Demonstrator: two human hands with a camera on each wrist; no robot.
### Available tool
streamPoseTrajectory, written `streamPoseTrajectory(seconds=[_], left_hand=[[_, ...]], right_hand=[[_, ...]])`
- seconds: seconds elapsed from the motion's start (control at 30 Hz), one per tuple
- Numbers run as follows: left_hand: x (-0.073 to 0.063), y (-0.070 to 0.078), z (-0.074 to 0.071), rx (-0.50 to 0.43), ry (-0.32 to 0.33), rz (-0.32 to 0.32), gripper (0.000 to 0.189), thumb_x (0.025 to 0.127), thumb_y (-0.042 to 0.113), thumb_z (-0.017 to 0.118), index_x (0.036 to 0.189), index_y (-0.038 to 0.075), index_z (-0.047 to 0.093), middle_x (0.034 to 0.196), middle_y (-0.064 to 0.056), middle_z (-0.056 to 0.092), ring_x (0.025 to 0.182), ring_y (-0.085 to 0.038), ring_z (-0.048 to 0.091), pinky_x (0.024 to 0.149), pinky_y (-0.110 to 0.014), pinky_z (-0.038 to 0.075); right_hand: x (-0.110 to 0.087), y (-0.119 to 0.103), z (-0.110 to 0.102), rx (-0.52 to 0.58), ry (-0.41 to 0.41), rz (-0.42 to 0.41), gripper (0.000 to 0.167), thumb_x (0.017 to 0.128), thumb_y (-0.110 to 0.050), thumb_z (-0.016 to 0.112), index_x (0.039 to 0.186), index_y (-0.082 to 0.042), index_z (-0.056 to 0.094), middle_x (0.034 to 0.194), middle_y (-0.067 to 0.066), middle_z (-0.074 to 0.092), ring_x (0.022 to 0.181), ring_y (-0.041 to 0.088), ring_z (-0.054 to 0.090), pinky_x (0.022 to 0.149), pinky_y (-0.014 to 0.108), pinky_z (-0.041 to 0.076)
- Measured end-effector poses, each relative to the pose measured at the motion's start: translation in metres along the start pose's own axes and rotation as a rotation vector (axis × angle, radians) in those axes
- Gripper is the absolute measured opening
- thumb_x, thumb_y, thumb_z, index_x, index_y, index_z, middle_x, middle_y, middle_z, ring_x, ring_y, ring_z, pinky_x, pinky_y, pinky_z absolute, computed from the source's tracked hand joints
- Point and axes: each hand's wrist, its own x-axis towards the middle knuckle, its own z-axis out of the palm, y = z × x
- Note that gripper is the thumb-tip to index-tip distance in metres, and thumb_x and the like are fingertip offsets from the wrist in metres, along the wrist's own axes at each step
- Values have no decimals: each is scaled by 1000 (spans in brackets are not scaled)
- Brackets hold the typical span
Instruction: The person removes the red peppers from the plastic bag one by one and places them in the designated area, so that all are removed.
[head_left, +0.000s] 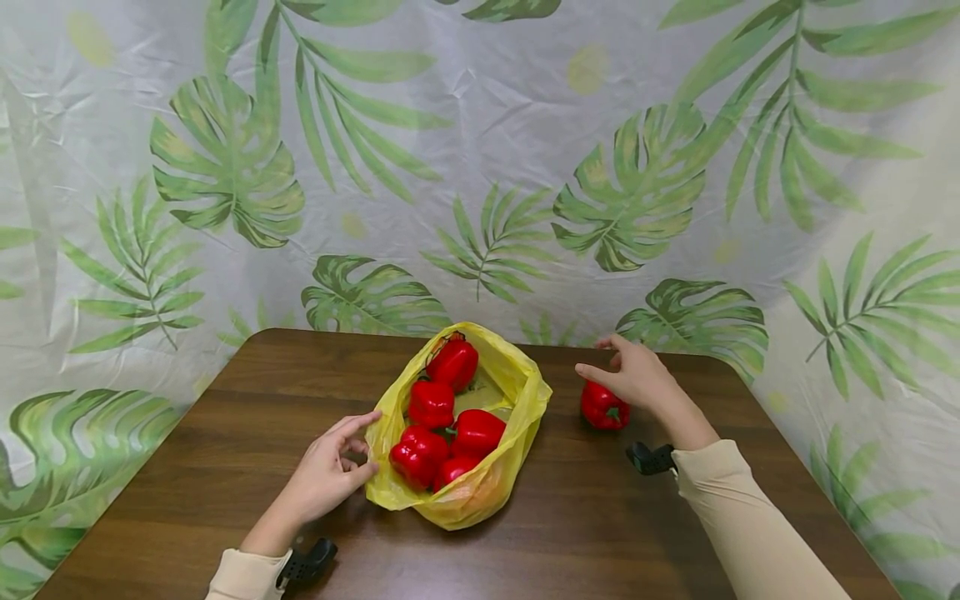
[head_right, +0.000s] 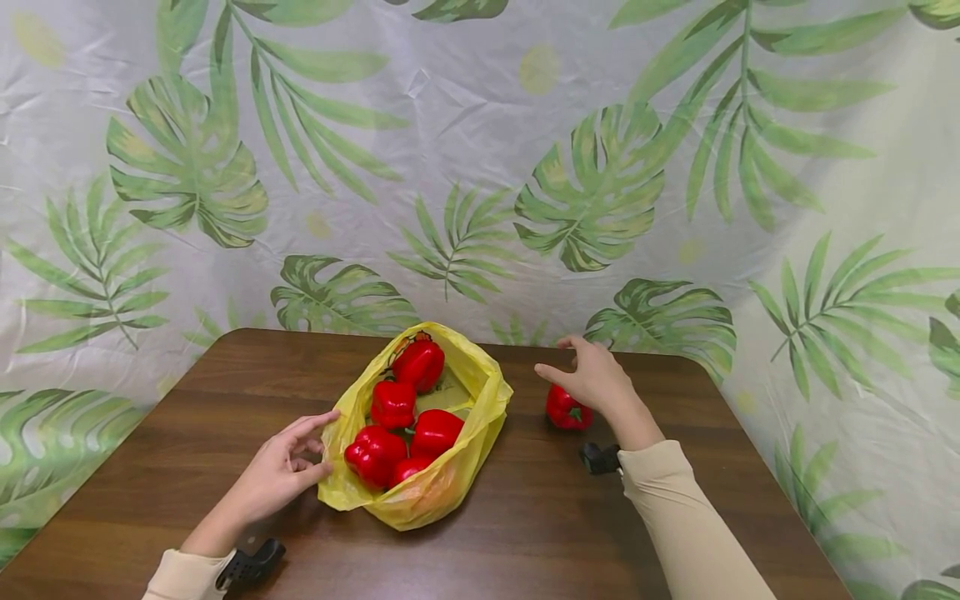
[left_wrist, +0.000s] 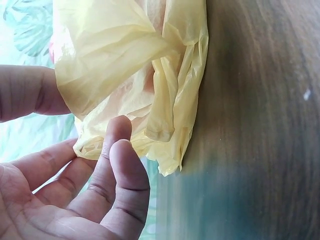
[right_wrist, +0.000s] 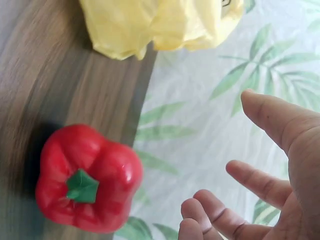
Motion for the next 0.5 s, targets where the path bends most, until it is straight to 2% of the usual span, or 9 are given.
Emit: streamPoseTrajectory(seconds=[0.23,0.5], left_hand=[[0,-1,0,-6,1,3,67,86,-6,79,150,-1,58,144,-22,61,93,-7,67,67,-26,61],[0,-1,0,-11,2,15,67,86,-5,80,150,-2,58,142,-21,62,93,-8,68,67,-25,61]], right_hand=[[2,-16,-2,20,-21,-37,73,103,-56,65,155,-7,51,133,29,66,115,42,66,92,56,57],[2,-33,-1,37,-40,-69,70,103,-52,66,155,-7,51,135,28,65,122,43,64,100,60,54]])
